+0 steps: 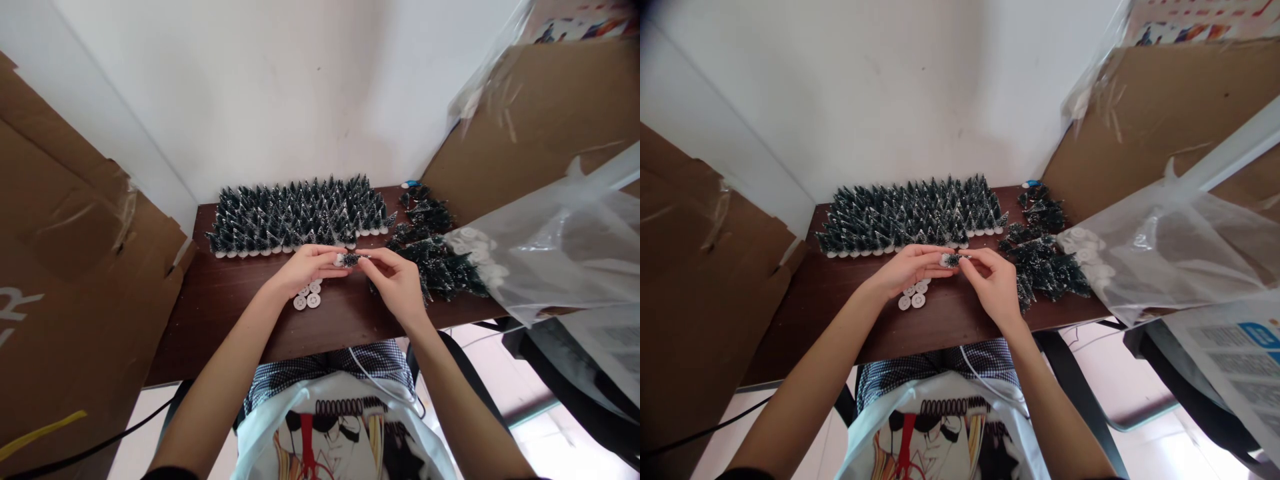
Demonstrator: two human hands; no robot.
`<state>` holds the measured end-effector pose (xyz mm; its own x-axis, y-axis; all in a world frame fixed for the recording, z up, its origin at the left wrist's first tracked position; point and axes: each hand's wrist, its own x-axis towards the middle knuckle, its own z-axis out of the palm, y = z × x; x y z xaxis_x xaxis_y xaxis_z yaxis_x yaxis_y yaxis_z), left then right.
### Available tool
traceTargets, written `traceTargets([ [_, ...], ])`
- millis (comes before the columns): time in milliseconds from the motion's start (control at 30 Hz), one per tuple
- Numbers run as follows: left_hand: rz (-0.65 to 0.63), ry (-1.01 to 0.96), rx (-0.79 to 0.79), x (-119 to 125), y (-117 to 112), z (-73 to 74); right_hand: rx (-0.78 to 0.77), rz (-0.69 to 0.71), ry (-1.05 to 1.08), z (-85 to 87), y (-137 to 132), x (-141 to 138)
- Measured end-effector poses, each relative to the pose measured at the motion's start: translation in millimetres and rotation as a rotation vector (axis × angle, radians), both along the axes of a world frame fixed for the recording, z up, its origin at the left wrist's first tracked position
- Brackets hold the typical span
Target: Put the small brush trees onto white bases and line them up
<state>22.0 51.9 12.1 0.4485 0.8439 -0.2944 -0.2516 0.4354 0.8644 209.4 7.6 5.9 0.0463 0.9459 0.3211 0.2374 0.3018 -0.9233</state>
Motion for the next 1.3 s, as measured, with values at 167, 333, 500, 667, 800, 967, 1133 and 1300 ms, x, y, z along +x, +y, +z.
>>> traceTargets([
  [167, 0.004, 0.008, 0.006, -1.1, 0.7, -2.6, 0.037, -0.021, -0.084, 2.8, -1.9, -0.3],
  [333, -0.010, -0.002, 0.014, -2.3, 1.1, -3.7, 0.074, -0.053, -0.150, 4.8, -2.0, -0.7],
  [500, -0.007, 0.001, 0.015, -1.9, 0.6, -3.5, 0.066, -0.058, -0.149, 3.3, -0.8, 0.0],
  [667, -0.005, -0.001, 0.010, -1.5, 0.4, -2.9, 0.073, -0.071, -0.156, 3.4, -0.9, 0.3],
  [800, 0.004, -0.002, 0.004, -1.4, 0.7, -2.4, 0.074, -0.079, -0.166, 4.5, -0.9, 0.4],
  [967, -0.004, 0.003, 0.008, -1.1, 0.5, -2.1, 0.090, -0.063, -0.212, 5.4, -0.4, 1.0],
  [1133, 0.007, 0.015, 0.016, -1.3, 1.0, -2.0, 0.162, -0.024, -0.334, 7.0, 0.6, -1.1],
  [1300, 0.003, 0.001, 0.005, -1.7, 2.2, -1.8, 0.244, -0.003, -0.452, 9.7, 2.6, -8.3],
])
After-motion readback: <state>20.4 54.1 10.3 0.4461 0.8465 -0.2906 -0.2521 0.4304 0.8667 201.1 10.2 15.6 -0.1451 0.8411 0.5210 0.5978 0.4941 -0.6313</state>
